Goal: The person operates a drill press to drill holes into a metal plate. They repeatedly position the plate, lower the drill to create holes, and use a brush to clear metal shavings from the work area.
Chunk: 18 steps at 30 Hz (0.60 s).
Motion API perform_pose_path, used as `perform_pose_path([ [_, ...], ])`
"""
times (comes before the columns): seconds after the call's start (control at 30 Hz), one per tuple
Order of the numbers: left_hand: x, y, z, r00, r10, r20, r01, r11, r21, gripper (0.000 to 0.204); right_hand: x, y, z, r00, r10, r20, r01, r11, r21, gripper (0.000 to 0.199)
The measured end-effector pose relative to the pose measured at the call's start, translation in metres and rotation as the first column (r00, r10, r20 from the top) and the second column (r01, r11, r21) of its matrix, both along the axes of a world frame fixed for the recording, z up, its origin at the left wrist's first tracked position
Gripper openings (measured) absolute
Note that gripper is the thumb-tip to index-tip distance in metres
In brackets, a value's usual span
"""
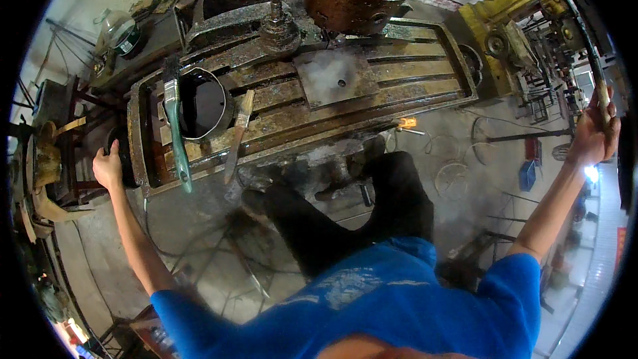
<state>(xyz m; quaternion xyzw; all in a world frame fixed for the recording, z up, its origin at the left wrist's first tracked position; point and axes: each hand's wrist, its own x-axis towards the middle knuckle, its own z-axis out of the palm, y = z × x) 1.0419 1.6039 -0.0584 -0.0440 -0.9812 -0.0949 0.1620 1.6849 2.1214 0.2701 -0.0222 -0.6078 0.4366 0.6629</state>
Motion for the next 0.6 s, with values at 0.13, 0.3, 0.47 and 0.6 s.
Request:
perform_pose_path([
  [0.13, 0.005, -0.008, -0.015, 0.984, -0.035, -0.176, 0.054, 0.993, 0.104, 0.058, 0.01, 0.008, 0.002, 0.999, 0.019, 0.048, -0.02, 1.0, 0.018, 0.012],
  [0.3, 0.017, -0.01, -0.022, 0.96, -0.042, -0.278, 0.105, 0.971, 0.216, 0.059, 0.006, 0.004, 0.0, 0.996, -0.029, 0.081, 0.025, 0.999, 0.048, 0.014],
  [0.47, 0.015, -0.017, -0.038, 0.942, -0.018, -0.335, 0.138, 0.931, 0.338, 0.06, -0.008, -0.009, -0.004, 0.982, -0.117, 0.147, 0.1, 0.988, 0.121, 0.016],
  [0.6, 0.027, -0.013, -0.036, 0.943, 0.018, -0.333, 0.11, 0.926, 0.361, 0.057, 0.002, 0.001, -0.003, 0.994, -0.01, 0.105, -0.001, 0.995, 0.1, 0.014],
])
